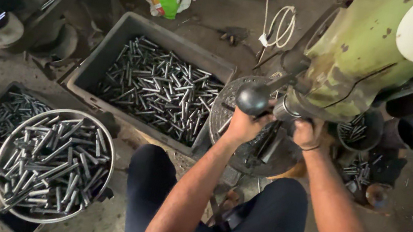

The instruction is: The person repeatedly picks up metal rods from a bin, positions them under a drill press, and operates the machine to drill holes. The person then removes the rods and places them into a container.

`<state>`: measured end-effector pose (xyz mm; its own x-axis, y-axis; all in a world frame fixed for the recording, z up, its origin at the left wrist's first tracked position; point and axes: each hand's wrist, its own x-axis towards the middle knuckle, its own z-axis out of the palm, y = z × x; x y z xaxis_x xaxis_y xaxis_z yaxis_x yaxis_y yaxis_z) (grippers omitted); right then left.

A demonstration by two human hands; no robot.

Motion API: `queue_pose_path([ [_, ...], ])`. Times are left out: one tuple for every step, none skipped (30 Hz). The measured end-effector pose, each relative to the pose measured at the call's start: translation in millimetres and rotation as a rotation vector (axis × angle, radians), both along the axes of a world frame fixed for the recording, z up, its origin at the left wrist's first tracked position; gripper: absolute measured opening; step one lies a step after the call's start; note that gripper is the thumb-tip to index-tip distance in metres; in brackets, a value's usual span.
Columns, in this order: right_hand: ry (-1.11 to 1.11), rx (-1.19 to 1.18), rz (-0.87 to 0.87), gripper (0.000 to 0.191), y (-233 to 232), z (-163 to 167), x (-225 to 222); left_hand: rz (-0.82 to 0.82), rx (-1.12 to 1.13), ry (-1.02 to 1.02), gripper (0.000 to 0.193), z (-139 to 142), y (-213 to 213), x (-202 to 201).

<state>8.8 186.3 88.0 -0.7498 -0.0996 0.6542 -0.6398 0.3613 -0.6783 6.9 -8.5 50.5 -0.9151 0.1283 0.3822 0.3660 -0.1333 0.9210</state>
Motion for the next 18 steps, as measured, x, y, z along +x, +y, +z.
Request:
queue_pose_path([
  [0.074, -0.057, -0.037, 0.043, -4, -5, -5, 0.006, -0.024, 0.001, 0.038, -1, 1, -1],
  [0.142, -0.115, -0.077, 0.042, -8, -8, -6, -0.024, -0.007, -0.027, 0.038, -3, 1, -1],
  [0.272, -0.038, -0.176, 0.037, -13, -10, -6, -0.054, 0.008, -0.049, 0.037, -4, 1, -1],
  [0.412, 0.04, -0.269, 0.033, -14, -13, -8, -0.078, 0.023, -0.061, 0.037, -5, 1, -2],
  [0.544, 0.118, -0.356, 0.029, -16, -15, -8, -0.054, 0.004, -0.037, 0.038, -6, 2, -3],
  [0.522, 0.16, -0.393, 0.028, -17, -18, -7, -0.033, -0.016, -0.028, 0.039, -6, 2, -3],
  [0.5, 0.202, -0.433, 0.027, -18, -18, -5, -0.017, -0.038, -0.019, 0.039, -6, 2, -3],
  [0.495, 0.243, -0.471, 0.026, -18, -19, -5, -0.04, -0.009, -0.052, 0.039, -6, 2, -3],
  [0.498, 0.281, -0.506, 0.025, -18, -18, -5, -0.059, 0.021, -0.077, 0.038, -6, 2, -3],
  [0.498, 0.317, -0.542, 0.024, -18, -18, -6, -0.079, 0.047, -0.105, 0.037, -6, 2, -3],
  [0.488, 0.353, -0.575, 0.023, -18, -18, -7, -0.032, -0.007, -0.029, 0.037, -6, 2, -4],
  [0.628, 0.389, -0.611, 0.025, -19, -18, -10, 0.016, -0.063, 0.037, 0.036, -6, 1, -4],
  [0.769, 0.424, -0.647, 0.029, -20, -19, -12, 0.061, -0.12, 0.104, 0.036, -7, 1, -4],
  [0.921, 0.455, -0.677, 0.034, -20, -19, -16, 0.031, -0.132, 0.09, 0.033, -8, 0, -5],
  [0.944, 0.501, -0.724, 0.038, -21, -19, -19, 0.021, -0.142, 0.079, 0.029, -9, 0, -5],
  [0.967, 0.538, -0.762, 0.042, -23, -19, -21, 0.021, -0.155, 0.065, 0.026, -10, 0, -7],
  [0.986, 0.57, -0.802, 0.046, -24, -20, -22, 0.049, -0.201, 0.05, 0.024, -11, 0, -7],
  [1.006, 0.599, -0.842, 0.05, -25, -20, -22, 0.08, -0.247, 0.034, 0.022, -11, 1, -9],
])
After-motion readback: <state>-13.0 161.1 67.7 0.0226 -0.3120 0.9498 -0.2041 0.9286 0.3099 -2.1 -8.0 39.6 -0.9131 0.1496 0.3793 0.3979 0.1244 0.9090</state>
